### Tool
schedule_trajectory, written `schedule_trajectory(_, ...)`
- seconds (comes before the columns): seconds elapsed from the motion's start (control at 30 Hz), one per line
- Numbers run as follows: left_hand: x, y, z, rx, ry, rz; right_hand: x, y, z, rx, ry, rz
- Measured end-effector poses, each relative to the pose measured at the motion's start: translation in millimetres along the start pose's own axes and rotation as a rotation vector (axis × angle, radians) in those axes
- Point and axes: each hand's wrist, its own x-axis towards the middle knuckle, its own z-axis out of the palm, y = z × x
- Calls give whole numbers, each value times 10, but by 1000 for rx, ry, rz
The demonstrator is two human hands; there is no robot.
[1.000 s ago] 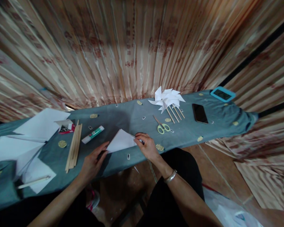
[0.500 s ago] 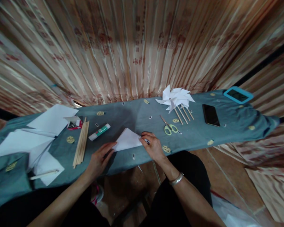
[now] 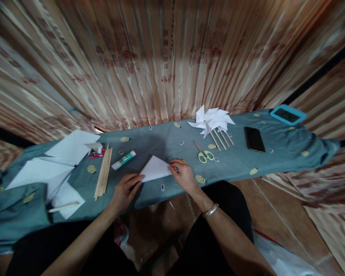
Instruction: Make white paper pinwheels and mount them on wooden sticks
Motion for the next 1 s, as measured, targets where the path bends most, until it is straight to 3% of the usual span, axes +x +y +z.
schedule_trajectory(0.3, -72, -43, 63, 69, 44, -52, 105, -50, 44, -80, -13, 55)
schedule_trajectory(0.43, -87, 82, 66, 181, 82, 9, 124, -75, 56, -92, -11, 69)
schedule_trajectory(0.67, -1, 541, 287, 425, -145, 134, 131, -81, 69, -120, -32, 80)
schedule_trajectory(0.8, 34, 569, 417, 513, -192, 106, 141, -99, 61, -137, -50, 75)
schedule_trajectory(1.0, 23, 524, 441, 558, -206, 82, 154, -115, 52, -163, -56, 76)
